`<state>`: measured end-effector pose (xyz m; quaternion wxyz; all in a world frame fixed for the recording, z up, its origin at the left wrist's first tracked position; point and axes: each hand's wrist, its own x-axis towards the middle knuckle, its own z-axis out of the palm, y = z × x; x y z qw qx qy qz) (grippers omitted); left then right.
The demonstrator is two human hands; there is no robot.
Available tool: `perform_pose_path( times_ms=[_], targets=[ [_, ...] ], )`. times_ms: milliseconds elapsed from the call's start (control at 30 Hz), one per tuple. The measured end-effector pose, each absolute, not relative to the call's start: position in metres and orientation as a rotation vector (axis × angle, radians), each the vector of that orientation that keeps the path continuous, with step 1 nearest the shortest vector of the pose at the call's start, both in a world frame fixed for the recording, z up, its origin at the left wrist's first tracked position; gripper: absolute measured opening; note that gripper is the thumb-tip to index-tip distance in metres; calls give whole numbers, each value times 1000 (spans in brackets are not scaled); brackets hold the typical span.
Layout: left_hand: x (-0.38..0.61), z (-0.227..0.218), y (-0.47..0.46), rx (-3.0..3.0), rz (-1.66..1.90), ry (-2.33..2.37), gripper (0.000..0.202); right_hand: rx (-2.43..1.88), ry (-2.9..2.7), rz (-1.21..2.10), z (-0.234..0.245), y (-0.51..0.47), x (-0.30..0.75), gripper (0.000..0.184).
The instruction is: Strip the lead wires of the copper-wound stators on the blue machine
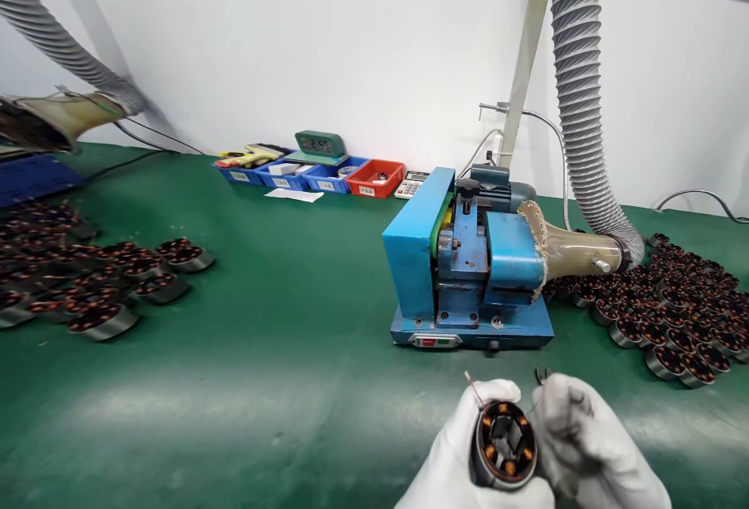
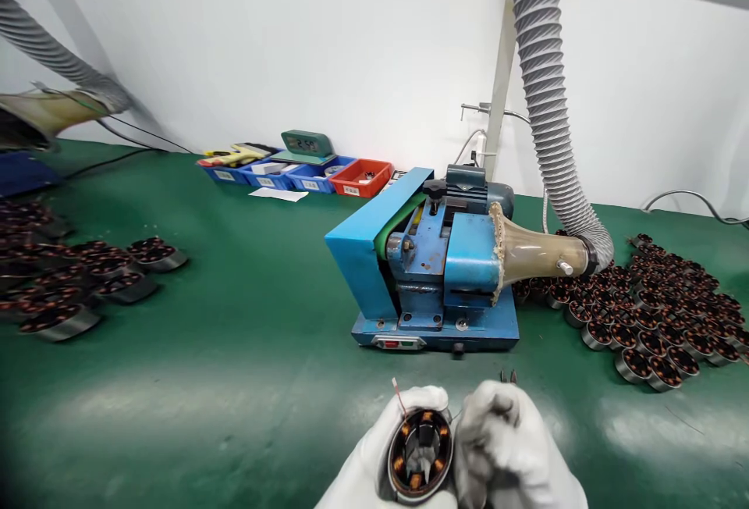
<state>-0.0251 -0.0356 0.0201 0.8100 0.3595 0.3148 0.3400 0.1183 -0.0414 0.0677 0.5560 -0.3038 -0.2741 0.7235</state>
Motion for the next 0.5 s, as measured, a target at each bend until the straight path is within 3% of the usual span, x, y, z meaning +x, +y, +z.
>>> perform_pose_path(
  times_ms=[100, 200, 233, 333, 400, 500],
  targets=[
    [-27, 22, -36, 675, 692, 645, 67, -672, -546, 1607, 68, -41, 121, 26],
    [-26, 16, -30, 726, 848, 717, 70, -866, -767, 1488, 67, -41, 117, 53],
    [-24, 14, -27, 781, 927, 749, 67, -896, -871, 1419, 66, -40, 114, 52],
    [-21, 13, -26, 1049, 1113, 811, 47, -896, -985, 1208, 63, -37, 105, 18],
    [-21, 20, -32, 1192, 1179, 823, 36, -881, -827, 1226, 64, -34, 104, 18],
    [-22, 34, -44, 1322, 1314, 853, 41, -818, -493, 1340, 71, -34, 110, 23]
  ],
)
